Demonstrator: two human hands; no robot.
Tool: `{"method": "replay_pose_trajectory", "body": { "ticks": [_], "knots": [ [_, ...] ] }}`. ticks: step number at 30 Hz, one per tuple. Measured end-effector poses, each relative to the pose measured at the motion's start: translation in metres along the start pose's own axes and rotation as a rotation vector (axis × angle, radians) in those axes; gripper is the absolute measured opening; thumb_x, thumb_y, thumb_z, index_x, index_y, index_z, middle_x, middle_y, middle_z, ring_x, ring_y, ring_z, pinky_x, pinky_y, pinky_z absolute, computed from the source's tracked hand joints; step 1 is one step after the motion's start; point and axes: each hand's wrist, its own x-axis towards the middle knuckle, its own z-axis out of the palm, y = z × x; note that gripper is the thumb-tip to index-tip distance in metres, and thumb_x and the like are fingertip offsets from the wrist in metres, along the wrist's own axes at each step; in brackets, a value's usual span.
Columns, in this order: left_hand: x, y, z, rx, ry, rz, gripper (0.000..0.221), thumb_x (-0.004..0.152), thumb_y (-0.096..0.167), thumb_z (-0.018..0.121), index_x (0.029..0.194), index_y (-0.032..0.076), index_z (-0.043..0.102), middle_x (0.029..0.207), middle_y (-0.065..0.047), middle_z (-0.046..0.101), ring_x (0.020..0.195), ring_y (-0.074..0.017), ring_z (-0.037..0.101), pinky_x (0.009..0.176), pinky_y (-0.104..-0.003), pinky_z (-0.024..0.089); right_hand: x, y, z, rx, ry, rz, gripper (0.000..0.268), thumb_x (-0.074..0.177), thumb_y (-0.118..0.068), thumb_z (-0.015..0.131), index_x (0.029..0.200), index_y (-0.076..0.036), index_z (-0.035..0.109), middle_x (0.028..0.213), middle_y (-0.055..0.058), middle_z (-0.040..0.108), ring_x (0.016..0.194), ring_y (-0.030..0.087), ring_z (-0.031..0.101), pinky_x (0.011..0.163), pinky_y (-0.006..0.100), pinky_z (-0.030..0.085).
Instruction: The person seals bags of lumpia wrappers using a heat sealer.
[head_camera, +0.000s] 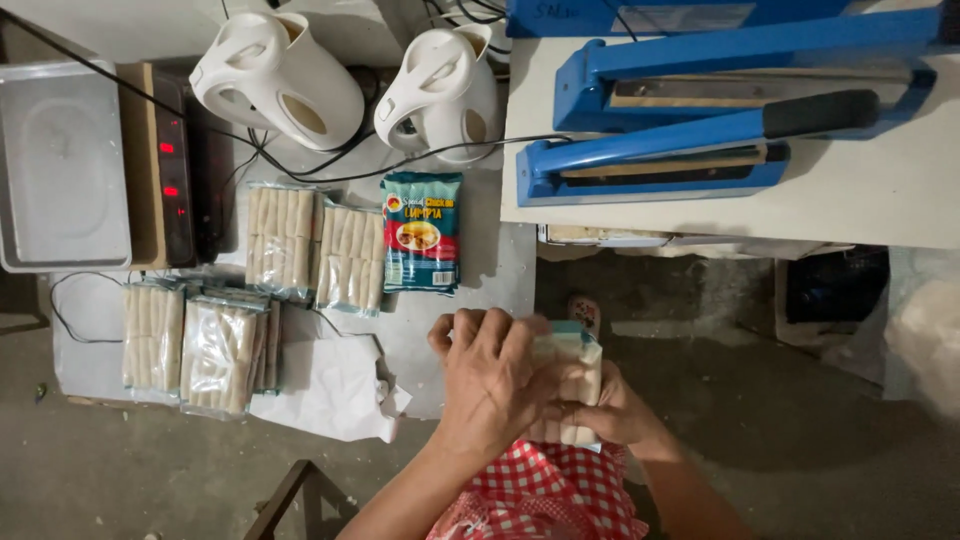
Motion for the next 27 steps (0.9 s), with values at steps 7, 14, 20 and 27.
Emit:
{"method": "replay_pose_trajectory", "body": {
  "ticks": [7,14,20,27],
  "knots": [
    [0.003,0.01,0.0,-0.367,0.025,0.13,0.008,0.089,0.01,0.074,0.096,0.008,0.069,0.092,-0.009,0.056,0.088,-0.0309,0.045,0.075,-0.047,0.036,-0.001,-0.01,0.003,-0.155,-0.029,0.027,0.005,0.09,-0.005,0.073,0.092,-0.01,0.072,0.088,0.001,0.072,0.079,0.013,0.067,0.069,0.031,0.053],
    [-0.007,0.007,-0.006,-0.244,-0.236,0.113,0.071,0.094,0.035,0.075,0.158,0.03,0.043,0.101,-0.004,0.047,0.095,-0.0275,0.04,0.082,-0.042,0.029,-0.004,-0.007,0.007,-0.081,-0.009,0.015,0.009,0.089,-0.013,0.078,0.09,-0.007,0.072,0.08,0.001,0.074,0.074,0.013,0.069,0.063,0.03,0.056],
    [-0.021,0.009,0.008,-0.235,0.026,0.078,0.025,0.085,0.019,0.077,0.108,0.014,0.068,0.103,-0.006,0.062,0.092,-0.0269,0.05,0.076,-0.042,0.034,-0.005,-0.015,0.017,0.084,-0.175,-0.13,0.003,0.095,-0.008,0.07,0.096,-0.005,0.07,0.077,0.004,0.072,0.062,0.015,0.069,0.057,0.03,0.061],
    [-0.026,0.032,0.034,-0.416,0.24,0.195,0.01,0.103,0.01,0.06,0.107,0.005,0.067,0.103,-0.015,0.063,0.082,-0.0263,0.055,0.072,-0.04,0.042,-0.014,-0.007,0.013,0.021,-0.106,-0.165,0.011,0.092,-0.007,0.073,0.102,-0.004,0.069,0.085,0.006,0.074,0.07,0.017,0.071,0.064,0.032,0.062]
  ]
}}
